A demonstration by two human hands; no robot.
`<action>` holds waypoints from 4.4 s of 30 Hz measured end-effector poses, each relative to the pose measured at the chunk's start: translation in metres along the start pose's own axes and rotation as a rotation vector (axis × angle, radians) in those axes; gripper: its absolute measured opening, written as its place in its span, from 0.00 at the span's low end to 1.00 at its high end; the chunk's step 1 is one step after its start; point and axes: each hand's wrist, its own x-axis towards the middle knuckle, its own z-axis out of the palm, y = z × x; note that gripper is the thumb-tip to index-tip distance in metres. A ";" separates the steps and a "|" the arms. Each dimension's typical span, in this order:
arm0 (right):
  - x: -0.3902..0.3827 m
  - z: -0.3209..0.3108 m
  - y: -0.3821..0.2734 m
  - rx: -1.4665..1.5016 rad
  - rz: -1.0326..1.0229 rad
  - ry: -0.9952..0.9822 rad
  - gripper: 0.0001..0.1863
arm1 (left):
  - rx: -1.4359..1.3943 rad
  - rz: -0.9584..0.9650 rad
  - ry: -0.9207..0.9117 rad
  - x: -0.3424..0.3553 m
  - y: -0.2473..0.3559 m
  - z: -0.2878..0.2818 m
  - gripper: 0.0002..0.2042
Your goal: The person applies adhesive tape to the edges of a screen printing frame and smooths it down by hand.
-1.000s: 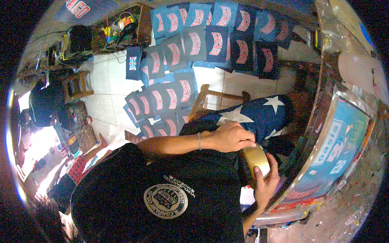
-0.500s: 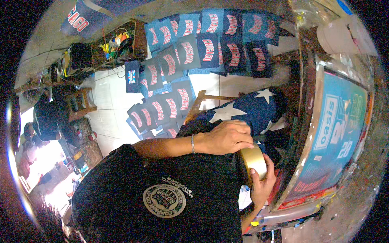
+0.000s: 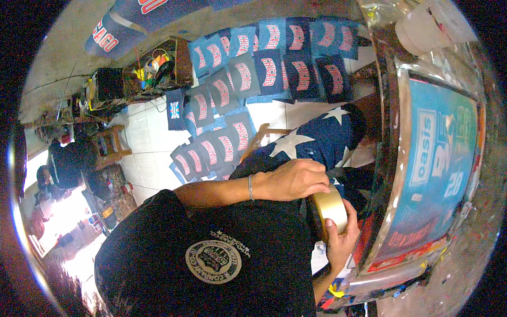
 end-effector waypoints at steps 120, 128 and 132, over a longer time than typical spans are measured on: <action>-0.008 0.001 -0.008 0.085 0.089 -0.165 0.44 | 0.113 0.113 -0.075 0.015 0.009 -0.028 0.07; -0.005 0.000 -0.003 0.160 0.059 -0.140 0.44 | 0.110 0.169 -0.060 0.030 0.012 -0.033 0.06; -0.005 0.001 -0.003 0.154 0.064 -0.155 0.44 | 0.106 0.155 -0.064 0.025 0.009 -0.032 0.07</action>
